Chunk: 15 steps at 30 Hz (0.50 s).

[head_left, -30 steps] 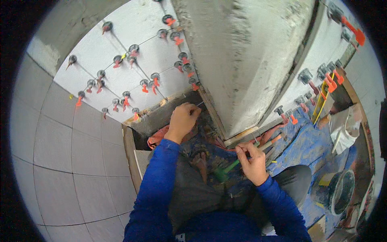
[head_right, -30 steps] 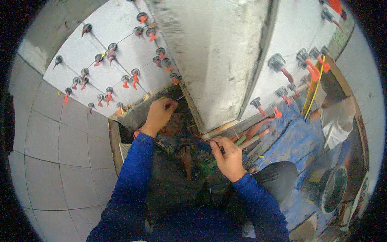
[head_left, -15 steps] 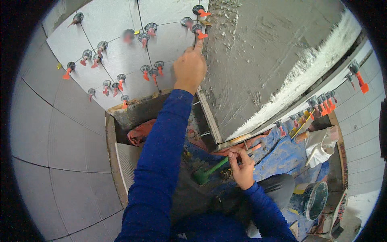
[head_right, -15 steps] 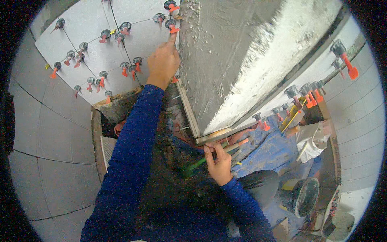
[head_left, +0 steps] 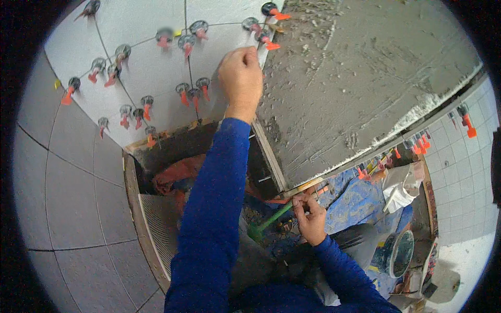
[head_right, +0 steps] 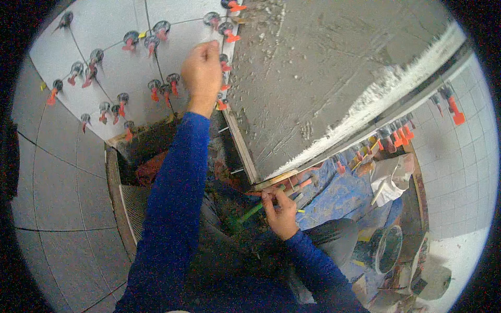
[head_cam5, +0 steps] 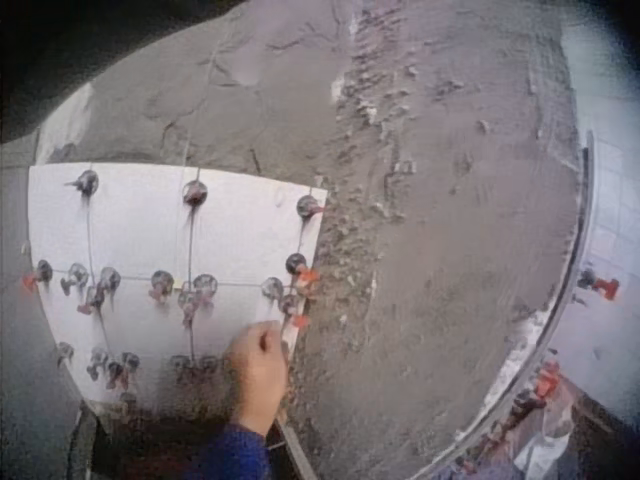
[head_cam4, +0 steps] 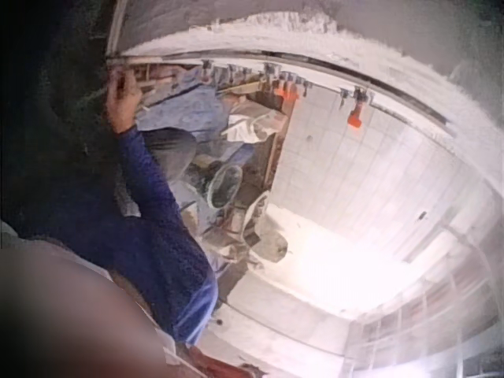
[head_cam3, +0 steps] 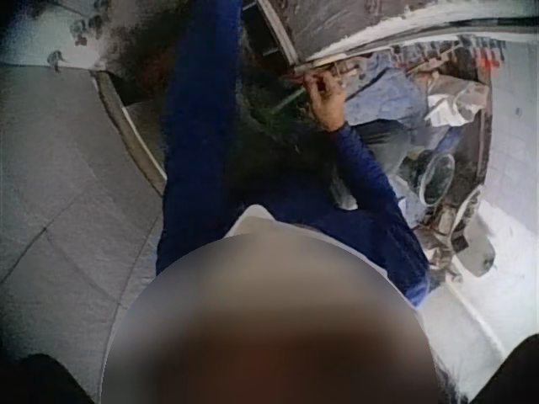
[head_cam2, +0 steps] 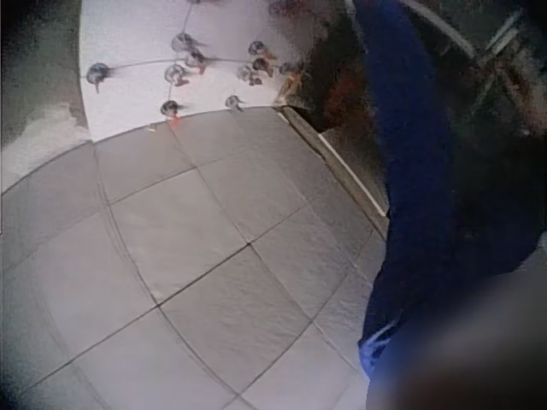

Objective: The person installs white ceramic tiles on a wall using tile leveling clips and spacers. They apply adhesive to the back of a tile with a notched trowel, press it into place, and secure it with clips and a rubber mallet.

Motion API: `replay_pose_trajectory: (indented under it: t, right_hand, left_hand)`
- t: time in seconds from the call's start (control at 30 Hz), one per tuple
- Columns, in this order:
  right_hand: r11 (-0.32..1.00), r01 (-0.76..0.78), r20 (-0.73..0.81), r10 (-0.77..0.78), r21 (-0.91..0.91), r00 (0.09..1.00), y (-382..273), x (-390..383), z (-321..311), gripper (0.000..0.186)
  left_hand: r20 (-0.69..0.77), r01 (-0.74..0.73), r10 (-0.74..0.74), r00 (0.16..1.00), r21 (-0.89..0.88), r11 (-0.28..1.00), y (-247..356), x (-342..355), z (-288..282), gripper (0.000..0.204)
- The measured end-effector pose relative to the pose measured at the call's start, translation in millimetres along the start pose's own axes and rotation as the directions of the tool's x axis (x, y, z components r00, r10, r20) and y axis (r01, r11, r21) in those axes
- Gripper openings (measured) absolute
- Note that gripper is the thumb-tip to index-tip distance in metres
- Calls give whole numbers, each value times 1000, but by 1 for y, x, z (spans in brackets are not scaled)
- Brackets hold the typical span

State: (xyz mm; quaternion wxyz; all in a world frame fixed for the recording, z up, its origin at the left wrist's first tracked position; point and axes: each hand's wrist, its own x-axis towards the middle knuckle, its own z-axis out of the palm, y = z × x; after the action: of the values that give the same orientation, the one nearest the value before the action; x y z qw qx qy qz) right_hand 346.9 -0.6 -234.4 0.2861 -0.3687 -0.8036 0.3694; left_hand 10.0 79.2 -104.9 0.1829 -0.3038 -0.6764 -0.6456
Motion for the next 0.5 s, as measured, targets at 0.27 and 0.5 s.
replay_pose_trajectory:
  t: [0.27,0.5]
  right_hand:
    - [977,161,-29,-159,139,987,-24,5,6,8]
    - [939,268,-35,-267,214,963,-42,4,-3,11]
  left_hand:
    - [87,3,-5,996,19,1000,41,1,-11,25]
    - [373,-336,173,912,433,836,32,-3,-11,74]
